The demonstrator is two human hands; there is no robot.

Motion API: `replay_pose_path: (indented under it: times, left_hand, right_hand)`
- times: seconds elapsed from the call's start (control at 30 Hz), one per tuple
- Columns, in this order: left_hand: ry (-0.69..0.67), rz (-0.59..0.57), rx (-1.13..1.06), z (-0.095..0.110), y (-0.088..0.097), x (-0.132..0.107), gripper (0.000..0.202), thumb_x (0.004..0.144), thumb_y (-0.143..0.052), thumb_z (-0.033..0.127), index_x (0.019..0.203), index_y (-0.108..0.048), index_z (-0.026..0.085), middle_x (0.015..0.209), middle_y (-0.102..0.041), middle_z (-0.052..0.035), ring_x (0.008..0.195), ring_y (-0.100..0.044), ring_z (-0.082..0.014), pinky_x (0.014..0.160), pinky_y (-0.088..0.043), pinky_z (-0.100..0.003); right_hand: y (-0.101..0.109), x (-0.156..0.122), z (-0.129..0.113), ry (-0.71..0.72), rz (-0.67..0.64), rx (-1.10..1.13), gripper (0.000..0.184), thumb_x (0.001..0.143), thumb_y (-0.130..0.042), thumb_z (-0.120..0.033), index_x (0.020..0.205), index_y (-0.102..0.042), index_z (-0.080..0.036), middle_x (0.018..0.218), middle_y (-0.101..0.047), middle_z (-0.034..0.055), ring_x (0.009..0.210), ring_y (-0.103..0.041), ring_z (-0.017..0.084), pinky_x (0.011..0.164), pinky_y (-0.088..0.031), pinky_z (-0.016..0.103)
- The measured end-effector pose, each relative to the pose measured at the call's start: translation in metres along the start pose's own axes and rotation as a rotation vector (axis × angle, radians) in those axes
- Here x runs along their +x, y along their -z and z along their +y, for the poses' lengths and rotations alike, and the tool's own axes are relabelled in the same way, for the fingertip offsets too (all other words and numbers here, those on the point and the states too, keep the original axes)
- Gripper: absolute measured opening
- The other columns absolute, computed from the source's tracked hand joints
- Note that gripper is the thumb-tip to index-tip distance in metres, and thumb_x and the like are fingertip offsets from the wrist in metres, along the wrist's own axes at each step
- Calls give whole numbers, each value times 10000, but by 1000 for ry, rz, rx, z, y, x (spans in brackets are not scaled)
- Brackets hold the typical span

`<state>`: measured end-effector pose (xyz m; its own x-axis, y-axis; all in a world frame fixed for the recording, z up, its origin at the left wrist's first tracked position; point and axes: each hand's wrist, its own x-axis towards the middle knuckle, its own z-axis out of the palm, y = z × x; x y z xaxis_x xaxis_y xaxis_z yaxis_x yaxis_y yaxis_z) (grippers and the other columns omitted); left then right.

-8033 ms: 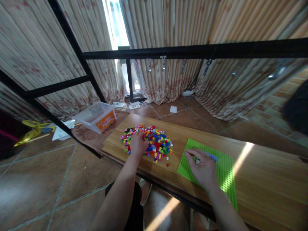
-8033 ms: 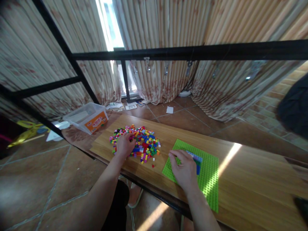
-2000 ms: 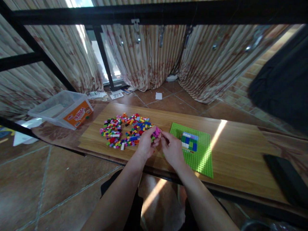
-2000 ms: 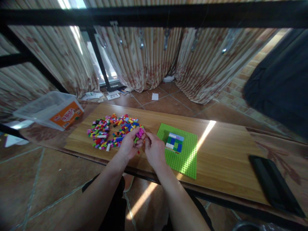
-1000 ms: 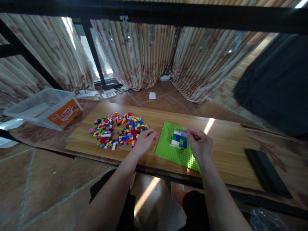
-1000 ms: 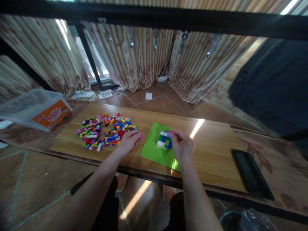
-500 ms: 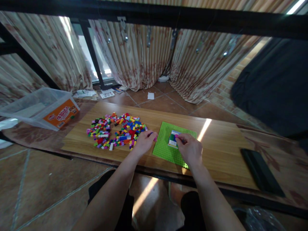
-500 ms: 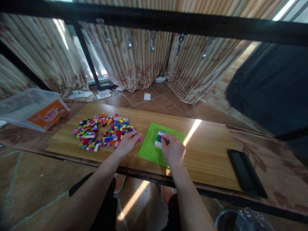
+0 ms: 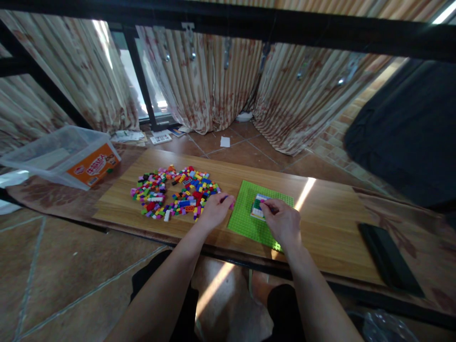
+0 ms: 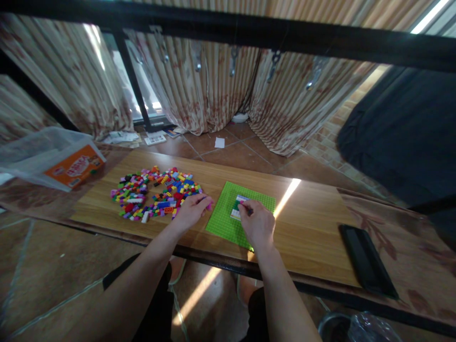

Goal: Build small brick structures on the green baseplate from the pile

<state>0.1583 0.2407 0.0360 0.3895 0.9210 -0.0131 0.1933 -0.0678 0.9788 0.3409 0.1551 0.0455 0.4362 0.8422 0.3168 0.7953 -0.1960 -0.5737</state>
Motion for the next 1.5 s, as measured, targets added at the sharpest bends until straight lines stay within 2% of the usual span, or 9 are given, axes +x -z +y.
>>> replay_pose_path:
  times: [0.13, 0.47, 0.93, 1.1, 1.23, 1.5]
  left_hand:
    - [-16, -5, 27, 0, 0, 0, 314, 815, -501, 357, 568, -578, 179, 479, -471, 34, 509, -429, -108, 522, -309, -230]
    - [-13, -13, 46, -1, 0, 1, 309, 811, -505, 355, 569, -577, 178, 493, -479, 33, 521, -430, -110, 527, -308, -232]
    - [-47, -9, 56, -1, 1, 0, 312, 835, -488, 333, 580, -577, 178, 510, -504, 27, 534, -457, -116, 550, -335, -237]
    - [-64, -16, 65, -3, 1, 1, 316, 845, -470, 346, 603, -573, 171, 564, -543, 21, 540, -458, -109, 549, -341, -237]
    - [-47, -8, 84, -3, 1, 1, 321, 845, -463, 342, 592, -560, 170, 532, -513, 32, 539, -457, -109, 557, -348, -235]
    - [-54, -13, 100, -1, 2, 0, 316, 842, -460, 338, 599, -570, 169, 522, -503, 37, 524, -445, -104, 549, -338, -239]
  right_hand:
    - [-1, 1, -1, 34, 27, 0, 248, 811, -549, -403, 790, -704, -210, 821, -707, 46, 652, -614, 171, 661, -466, 302]
    - [-6, 3, -4, -28, 9, 62, 246, 820, -541, -401, 831, -703, -216, 801, -734, 42, 676, -655, 182, 647, -476, 291]
    - [-13, 5, -5, -48, -15, 40, 240, 803, -569, -390, 882, -703, -207, 818, -731, 39, 686, -647, 180, 674, -468, 299]
    - [-8, 5, -6, 13, -2, 60, 258, 797, -583, -403, 873, -721, -200, 833, -721, 46, 684, -630, 181, 678, -468, 306]
    - [-4, 4, -4, 59, -16, 62, 278, 814, -563, -404, 893, -734, -200, 871, -712, 59, 696, -625, 176, 686, -470, 304]
    - [-5, 5, 3, 72, -21, 119, 261, 831, -553, -377, 887, -752, -216, 869, -699, 48, 708, -619, 172, 676, -473, 295]
